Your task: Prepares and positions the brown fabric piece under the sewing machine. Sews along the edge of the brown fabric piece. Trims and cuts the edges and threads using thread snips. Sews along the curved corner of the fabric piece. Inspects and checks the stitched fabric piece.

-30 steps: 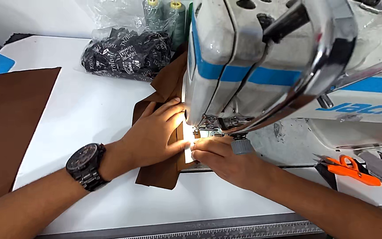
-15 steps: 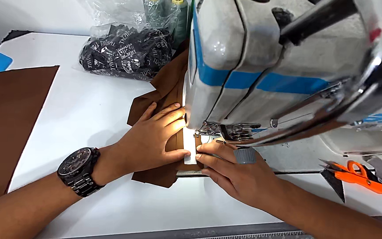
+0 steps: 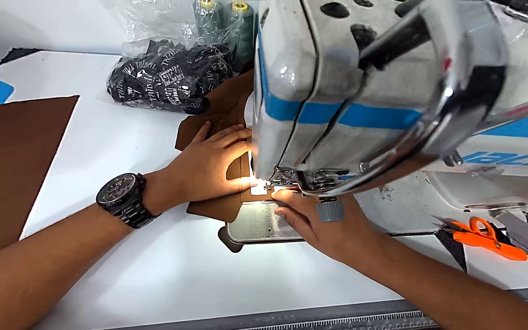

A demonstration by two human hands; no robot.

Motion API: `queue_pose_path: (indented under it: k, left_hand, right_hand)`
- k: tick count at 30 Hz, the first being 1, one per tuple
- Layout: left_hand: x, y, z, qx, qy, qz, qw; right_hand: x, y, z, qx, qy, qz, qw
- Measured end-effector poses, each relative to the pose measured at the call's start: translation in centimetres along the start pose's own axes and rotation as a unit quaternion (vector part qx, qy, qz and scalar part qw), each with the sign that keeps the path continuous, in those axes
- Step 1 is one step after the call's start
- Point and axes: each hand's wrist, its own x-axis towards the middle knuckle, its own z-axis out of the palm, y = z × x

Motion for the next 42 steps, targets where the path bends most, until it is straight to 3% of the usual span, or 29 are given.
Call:
queue_pose_path:
  k: [4,8,17,20,23,27,29,31,34,37,39,42]
  left_hand:
    - [1.3,4.4,-6.3,-0.032,-0.094,-0.052,0.994]
    - [1.1,2.4,-4.0,-0.019,-0.056,-0.023,0.998]
    - [1.1,1.9,-3.7,0.002,-0.117,-0.032,0.993]
    - [-2.4,4.1,-5.6,-0.003,-0.124,0.015,0.992]
    - [-9.8,10.0,-9.1,0.002,-0.100,0.022,0.995]
    - [-17.7,18.5,-8.5,0.070,0.015,-0.173,0.982]
    - [-19.1,20.4,-7.5,0.078,0.085,-0.276,0.954]
    - [-20.0,20.8,-6.9,0.070,0.127,-0.335,0.931]
    - [-21.0,20.2,-7.2,0.029,0.153,-0.348,0.924]
    - [-21.6,19.1,-8.3,0.013,0.129,-0.350,0.928]
    - [-22.1,18.5,-8.8,0.034,0.085,-0.346,0.934]
    - [-23.4,17.3,-8.7,0.050,0.060,-0.289,0.954]
  right_hand:
    - [0.0,0.3,-0.6,0.018,0.053,0.009,0.998]
    - [0.3,0.6,-1.1,0.032,0.102,0.025,0.994]
    - [0.3,1.2,-1.5,0.000,0.137,0.067,0.988]
    - [-2.1,-0.6,-2.7,0.062,0.122,0.084,0.987]
    - [-4.6,-4.3,-3.7,0.151,0.108,0.058,0.981]
    - [-2.1,-9.4,-2.9,0.171,0.029,-0.060,0.983]
    - [1.4,-10.9,-2.1,0.154,-0.013,-0.122,0.980]
    - [4.8,-11.4,-1.5,0.121,-0.080,-0.131,0.981]
    - [8.5,-11.4,-2.0,0.072,-0.221,-0.109,0.967]
    - [9.9,-10.9,-3.0,0.056,-0.289,-0.121,0.948]
    - [9.5,-10.3,-3.2,0.062,-0.298,-0.117,0.945]
    - [7.7,-8.9,-2.9,0.106,-0.235,-0.113,0.959]
